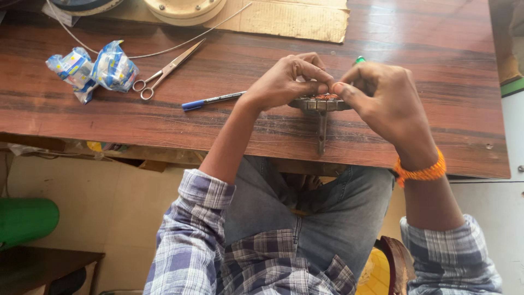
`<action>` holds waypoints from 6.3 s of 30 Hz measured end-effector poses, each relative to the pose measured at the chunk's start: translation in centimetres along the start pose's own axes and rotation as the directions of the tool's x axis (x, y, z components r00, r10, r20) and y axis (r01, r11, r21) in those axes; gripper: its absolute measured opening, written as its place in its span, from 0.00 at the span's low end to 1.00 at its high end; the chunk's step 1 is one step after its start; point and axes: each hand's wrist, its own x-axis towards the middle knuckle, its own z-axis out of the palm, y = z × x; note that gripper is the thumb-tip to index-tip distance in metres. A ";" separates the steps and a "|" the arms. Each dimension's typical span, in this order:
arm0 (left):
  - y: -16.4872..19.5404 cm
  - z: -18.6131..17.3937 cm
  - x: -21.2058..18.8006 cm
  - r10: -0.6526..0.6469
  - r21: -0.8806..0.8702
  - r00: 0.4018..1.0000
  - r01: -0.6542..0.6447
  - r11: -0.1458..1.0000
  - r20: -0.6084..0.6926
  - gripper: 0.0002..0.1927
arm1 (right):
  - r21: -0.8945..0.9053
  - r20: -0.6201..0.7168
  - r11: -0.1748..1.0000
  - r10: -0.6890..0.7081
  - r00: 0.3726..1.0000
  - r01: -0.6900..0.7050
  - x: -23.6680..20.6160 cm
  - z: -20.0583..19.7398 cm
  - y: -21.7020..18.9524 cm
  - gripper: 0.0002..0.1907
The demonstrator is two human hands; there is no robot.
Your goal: The person sits at a workbench and places small orange components one at a time into slots around a circular metal motor part, pressing each piece into position by hand. They occasionally rotate the part to reach unfilled slots and continue fitting pieces around its circumference.
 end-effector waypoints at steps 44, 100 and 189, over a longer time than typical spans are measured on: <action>3.0 0.3 0.2 0.176 0.395 0.984 -0.152 0.906 -0.024 0.13 | -0.052 -0.309 0.973 -0.232 0.922 0.227 -8.5 9.0 4.8 0.08; -0.5 0.1 0.4 0.013 -0.004 0.994 -0.013 1.000 0.106 0.11 | -0.119 -0.129 0.987 -0.121 0.984 0.106 -5.0 2.0 -0.8 0.03; 2.3 7.0 -4.0 0.404 0.680 0.869 -0.115 0.724 -0.284 0.21 | -0.018 -0.285 0.990 -0.142 0.948 0.143 -9.2 5.0 5.4 0.03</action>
